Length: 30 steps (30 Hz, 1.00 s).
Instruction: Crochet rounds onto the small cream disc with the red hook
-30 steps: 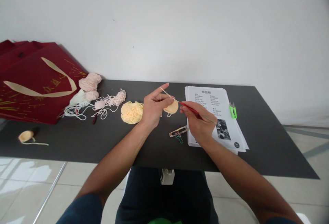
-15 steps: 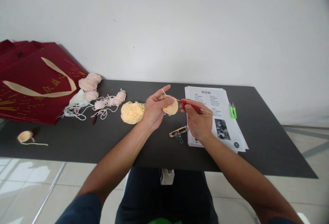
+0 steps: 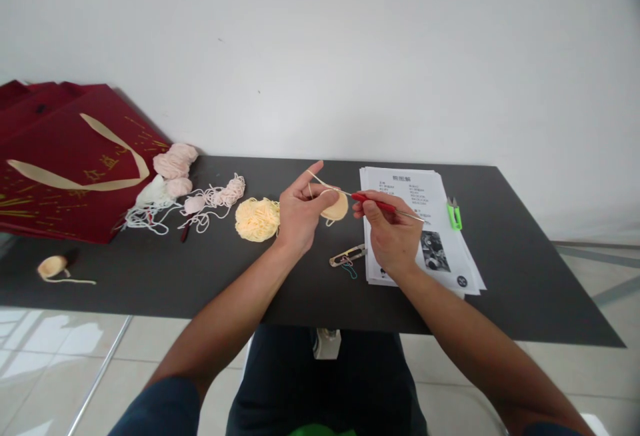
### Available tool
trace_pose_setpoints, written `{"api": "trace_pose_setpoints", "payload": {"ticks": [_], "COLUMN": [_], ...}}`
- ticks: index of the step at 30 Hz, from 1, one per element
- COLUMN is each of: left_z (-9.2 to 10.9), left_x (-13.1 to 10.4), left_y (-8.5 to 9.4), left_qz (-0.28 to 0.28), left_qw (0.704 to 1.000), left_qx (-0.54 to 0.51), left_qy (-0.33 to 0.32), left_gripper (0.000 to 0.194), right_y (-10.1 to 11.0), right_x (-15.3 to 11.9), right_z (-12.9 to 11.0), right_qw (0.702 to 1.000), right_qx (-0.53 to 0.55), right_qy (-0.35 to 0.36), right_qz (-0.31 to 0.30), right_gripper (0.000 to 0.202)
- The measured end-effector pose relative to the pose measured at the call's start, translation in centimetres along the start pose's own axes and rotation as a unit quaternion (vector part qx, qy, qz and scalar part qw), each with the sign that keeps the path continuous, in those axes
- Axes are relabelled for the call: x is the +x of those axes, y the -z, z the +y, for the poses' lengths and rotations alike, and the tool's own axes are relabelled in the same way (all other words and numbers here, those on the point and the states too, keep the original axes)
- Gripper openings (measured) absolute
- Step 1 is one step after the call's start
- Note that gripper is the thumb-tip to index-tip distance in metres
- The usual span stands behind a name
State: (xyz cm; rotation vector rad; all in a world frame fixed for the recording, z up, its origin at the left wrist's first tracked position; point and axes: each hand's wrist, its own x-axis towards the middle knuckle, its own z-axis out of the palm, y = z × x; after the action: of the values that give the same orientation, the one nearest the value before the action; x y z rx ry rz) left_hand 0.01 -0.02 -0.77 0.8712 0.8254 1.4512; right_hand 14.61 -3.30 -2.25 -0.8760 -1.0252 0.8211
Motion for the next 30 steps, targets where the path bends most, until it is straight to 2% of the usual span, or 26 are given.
{"api": "trace_pose_setpoints", "payload": {"ticks": [5, 10, 14, 17, 19, 22, 25, 30], "left_z": [0.1, -0.2, -0.5, -0.4, -0.1, 0.5, 1.0, 1.3], "left_x": [0.1, -0.2, -0.4, -0.4, -0.3, -0.1, 0.0, 0.0], "left_y": [0.0, -0.3, -0.4, -0.4, -0.4, -0.2, -0.2, -0.3], "left_qz": [0.017, 0.031, 0.035, 0.023, 0.012, -0.010, -0.025, -0.029], "left_qw": [1.000, 0.999, 0.999, 1.000, 0.999, 0.995, 0.991, 0.991], "left_qx": [-0.006, 0.028, 0.031, -0.016, -0.049, -0.082, -0.097, -0.096], "left_qy": [0.005, -0.033, -0.026, -0.009, 0.015, 0.062, 0.092, 0.093], "left_gripper": [0.077, 0.071, 0.066, 0.067, 0.070, 0.074, 0.074, 0.071], "right_y": [0.1, 0.0, 0.0, 0.3, 0.4, 0.5, 0.4, 0.1], "right_x": [-0.2, -0.5, -0.9, -1.1, -1.1, -0.9, -0.3, 0.9], "right_z": [-0.9, -1.2, -0.7, -0.2, 0.2, 0.8, 0.9, -0.1], "right_qw": [0.999, 0.997, 0.985, 0.975, 0.975, 0.988, 0.997, 0.987], "right_qx": [-0.028, -0.071, -0.139, -0.139, -0.126, -0.074, 0.012, 0.113], "right_qy": [0.013, 0.017, 0.096, 0.162, 0.169, 0.117, 0.024, -0.092], "right_qz": [-0.026, -0.011, -0.025, -0.055, -0.065, -0.069, -0.066, -0.073], "right_gripper": [0.015, 0.013, 0.021, 0.030, 0.032, 0.028, 0.022, 0.010]}}
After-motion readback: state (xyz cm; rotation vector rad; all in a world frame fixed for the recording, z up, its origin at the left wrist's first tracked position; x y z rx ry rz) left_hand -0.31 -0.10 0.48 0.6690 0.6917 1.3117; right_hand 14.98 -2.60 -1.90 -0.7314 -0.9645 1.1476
